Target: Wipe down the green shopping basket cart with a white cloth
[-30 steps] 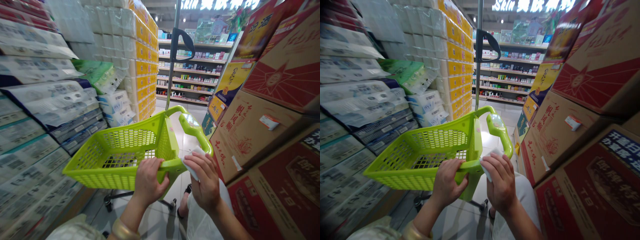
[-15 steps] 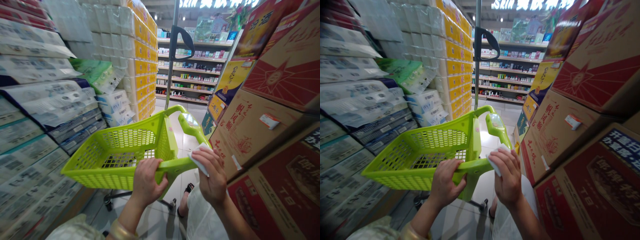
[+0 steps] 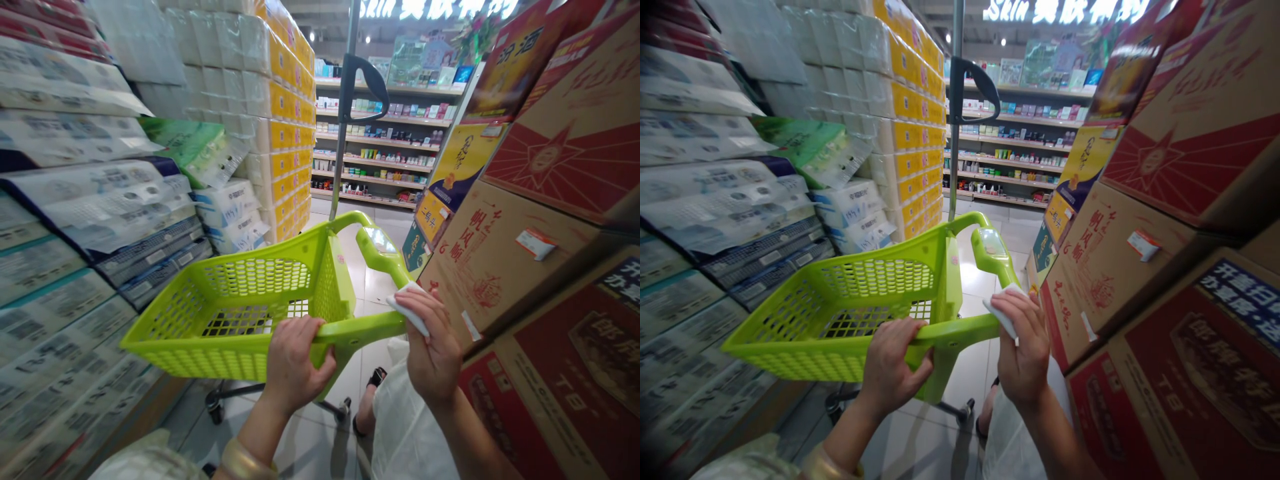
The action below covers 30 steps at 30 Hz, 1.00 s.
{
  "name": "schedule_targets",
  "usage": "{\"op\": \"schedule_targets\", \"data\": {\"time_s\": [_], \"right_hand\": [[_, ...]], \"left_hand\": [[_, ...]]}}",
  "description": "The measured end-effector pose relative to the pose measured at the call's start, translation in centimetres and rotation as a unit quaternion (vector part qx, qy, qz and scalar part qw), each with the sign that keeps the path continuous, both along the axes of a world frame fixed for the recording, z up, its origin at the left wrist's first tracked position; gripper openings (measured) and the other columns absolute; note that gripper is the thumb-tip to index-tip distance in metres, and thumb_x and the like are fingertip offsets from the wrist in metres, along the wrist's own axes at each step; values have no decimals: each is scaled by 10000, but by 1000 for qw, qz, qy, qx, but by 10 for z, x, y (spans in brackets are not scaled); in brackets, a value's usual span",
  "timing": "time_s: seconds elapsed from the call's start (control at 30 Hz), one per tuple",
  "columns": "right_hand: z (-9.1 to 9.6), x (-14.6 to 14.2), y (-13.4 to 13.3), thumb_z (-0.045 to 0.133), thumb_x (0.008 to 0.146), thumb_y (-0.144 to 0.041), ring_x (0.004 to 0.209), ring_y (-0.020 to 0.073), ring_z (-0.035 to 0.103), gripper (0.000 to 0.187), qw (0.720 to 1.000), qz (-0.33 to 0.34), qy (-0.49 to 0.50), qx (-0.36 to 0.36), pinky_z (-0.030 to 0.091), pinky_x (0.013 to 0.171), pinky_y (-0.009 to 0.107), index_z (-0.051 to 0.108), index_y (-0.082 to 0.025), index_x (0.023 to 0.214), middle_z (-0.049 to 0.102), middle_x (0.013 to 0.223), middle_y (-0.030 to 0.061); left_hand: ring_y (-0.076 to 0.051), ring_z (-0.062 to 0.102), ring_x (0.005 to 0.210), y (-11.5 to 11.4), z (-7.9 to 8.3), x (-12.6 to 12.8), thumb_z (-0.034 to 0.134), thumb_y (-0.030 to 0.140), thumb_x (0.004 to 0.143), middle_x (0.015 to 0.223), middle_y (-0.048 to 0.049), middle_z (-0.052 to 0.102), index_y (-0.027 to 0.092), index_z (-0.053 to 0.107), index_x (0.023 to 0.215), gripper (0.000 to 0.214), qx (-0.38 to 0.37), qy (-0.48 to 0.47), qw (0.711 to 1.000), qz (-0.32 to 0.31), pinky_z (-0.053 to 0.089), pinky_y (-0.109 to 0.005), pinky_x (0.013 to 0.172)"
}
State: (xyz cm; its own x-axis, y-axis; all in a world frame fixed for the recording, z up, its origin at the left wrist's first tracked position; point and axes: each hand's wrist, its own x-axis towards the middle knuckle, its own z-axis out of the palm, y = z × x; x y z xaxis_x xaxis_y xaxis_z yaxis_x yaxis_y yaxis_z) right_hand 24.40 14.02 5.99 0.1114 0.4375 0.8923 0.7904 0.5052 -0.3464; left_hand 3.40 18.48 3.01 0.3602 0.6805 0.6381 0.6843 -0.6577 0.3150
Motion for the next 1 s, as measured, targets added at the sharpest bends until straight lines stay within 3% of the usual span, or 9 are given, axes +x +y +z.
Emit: {"op": "schedule_targets", "data": {"time_s": [0.23,0.43,0.57,0.63,0.83,1.0], "right_hand": [[-8,-7,-7,495,895,-71,1152,218,613,322,996,16,-81,-14,293,1148,462,670,-227,1117,721,1086,42],[0,4,0,502,921,-150,1078,245,641,236,997,23,67,-1,417,1050,499,677,-206,1068,699,1084,79],[-4,1,-8,515,890,-83,1104,220,635,290,996,44,-72,-15,341,1110,460,684,-228,1076,727,1050,42],[-4,4,-8,522,887,-83,1088,212,645,291,993,63,-94,-19,344,1109,449,683,-232,1077,732,1040,34],[0,8,-2,521,917,-165,1042,245,655,202,994,76,72,-18,405,1057,509,694,-209,1012,713,1021,71],[-6,2,-8,535,891,-115,1058,244,649,233,997,80,3,-1,360,1090,526,703,-229,1005,730,995,44]], "left_hand": [[-241,573,811,0,-1,-2,533,336,780,845,-56,638,202,549,935,206,-3,-5,1000,-6,432,-394,771],[-246,569,806,-1,-2,1,533,337,777,839,-58,633,204,542,928,202,5,-6,1000,1,430,-403,773],[-245,573,804,-1,-2,0,536,333,775,839,-59,640,199,548,930,205,5,-9,1000,-5,435,-404,771],[-242,578,804,-1,-1,-1,528,334,777,844,-60,648,199,555,932,207,3,-10,1000,-9,439,-400,766],[-239,593,798,-1,2,-3,502,329,778,835,-57,657,201,583,915,204,-13,-23,999,-17,446,-394,759],[-228,595,776,1,5,-7,464,347,818,811,-54,661,203,584,880,198,-11,-46,999,-28,440,-385,739]]}}
